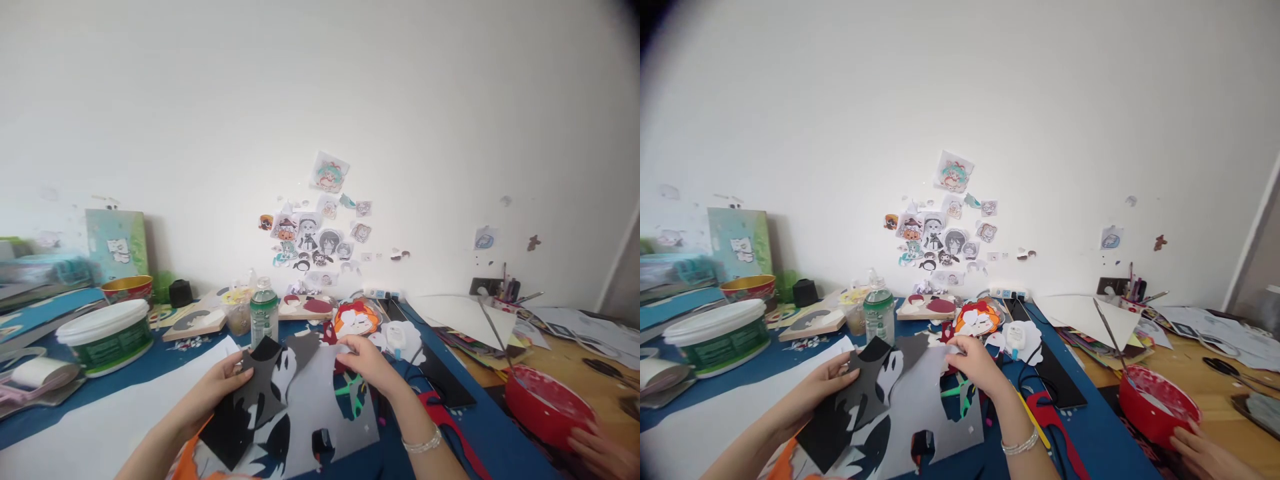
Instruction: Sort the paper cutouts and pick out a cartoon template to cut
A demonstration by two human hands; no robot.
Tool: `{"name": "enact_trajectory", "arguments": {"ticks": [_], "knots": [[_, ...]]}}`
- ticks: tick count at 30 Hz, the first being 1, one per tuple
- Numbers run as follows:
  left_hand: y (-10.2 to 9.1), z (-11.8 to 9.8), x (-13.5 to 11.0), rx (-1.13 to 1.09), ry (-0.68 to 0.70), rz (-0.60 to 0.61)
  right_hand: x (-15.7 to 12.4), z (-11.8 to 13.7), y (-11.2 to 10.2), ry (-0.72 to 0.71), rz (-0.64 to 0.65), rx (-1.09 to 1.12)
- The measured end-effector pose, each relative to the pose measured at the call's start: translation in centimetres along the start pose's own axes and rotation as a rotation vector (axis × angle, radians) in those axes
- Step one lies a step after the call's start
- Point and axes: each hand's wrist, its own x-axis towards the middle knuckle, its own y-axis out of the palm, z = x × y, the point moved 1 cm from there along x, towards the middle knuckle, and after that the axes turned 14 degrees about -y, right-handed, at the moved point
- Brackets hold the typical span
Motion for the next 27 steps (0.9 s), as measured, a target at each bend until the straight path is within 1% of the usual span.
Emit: {"name": "enact_trajectory", "arguments": {"ticks": [3, 4, 5, 7, 10, 12, 14, 15, 16, 17, 18, 19, 20, 21, 22, 23, 24, 25, 27], "knots": [[-0.3, 0.0, 0.0, -0.044, 0.023, -0.043, -0.1, 0.0, -0.6, -0.011, -0.048, 0.157], [-0.4, -0.1, 0.0, -0.055, 0.035, -0.048, -0.1, -0.1, -0.9, -0.02, -0.083, 0.196], [-0.4, -0.1, 0.0, -0.065, 0.045, -0.051, 0.0, -0.2, -1.1, -0.029, -0.144, 0.238], [-0.5, -0.1, 0.1, -0.087, 0.068, -0.083, 0.1, -0.6, -1.8, -0.034, -0.334, 0.343], [-0.8, -0.1, 0.3, -0.112, 0.056, -0.152, 0.4, -1.3, -3.0, -0.051, -0.614, 0.482], [-0.9, 0.0, 0.4, -0.13, 0.033, -0.174, 0.4, -1.6, -3.6, -0.115, -0.771, 0.47], [-0.9, 0.2, 0.6, -0.143, 0.023, -0.17, 0.1, -1.7, -3.6, -0.203, -0.924, 0.377], [-0.8, 0.3, 0.7, -0.145, 0.024, -0.167, -0.1, -1.7, -3.2, -0.234, -0.968, 0.302], [-0.7, 0.5, 0.8, -0.142, 0.021, -0.165, -0.4, -1.6, -2.4, -0.253, -0.97, 0.211], [-0.5, 0.6, 0.9, -0.136, 0.021, -0.163, -0.6, -1.4, -1.2, -0.249, -0.921, 0.092], [-0.3, 0.9, 1.1, -0.128, 0.027, -0.157, -0.8, -1.3, 0.4, -0.245, -0.814, -0.058], [-0.2, 1.1, 1.3, -0.123, 0.038, -0.151, -1.0, -1.2, 2.2, -0.298, -0.666, -0.215], [-0.1, 1.4, 1.6, -0.12, 0.05, -0.144, -1.2, -1.0, 4.3, -0.409, -0.493, -0.36], [0.0, 1.6, 1.8, -0.122, 0.075, -0.134, -1.3, -0.9, 6.5, -0.531, -0.256, -0.476], [0.0, 1.9, 2.1, -0.131, 0.101, -0.129, -1.4, -0.9, 8.5, -0.629, -0.085, -0.587], [0.0, 2.1, 2.3, -0.149, 0.118, -0.132, -1.5, -0.9, 10.2, -0.674, -0.019, -0.676], [0.0, 2.4, 2.5, -0.172, 0.131, -0.138, -1.5, -0.9, 11.5, -0.663, -0.029, -0.739], [0.0, 2.5, 2.6, -0.197, 0.14, -0.146, -1.5, -0.8, 12.3, -0.641, 0.0, -0.773], [0.1, 2.6, 2.6, -0.216, 0.149, -0.156, -1.5, -0.3, 12.8, -0.593, 0.062, -0.784]]}}
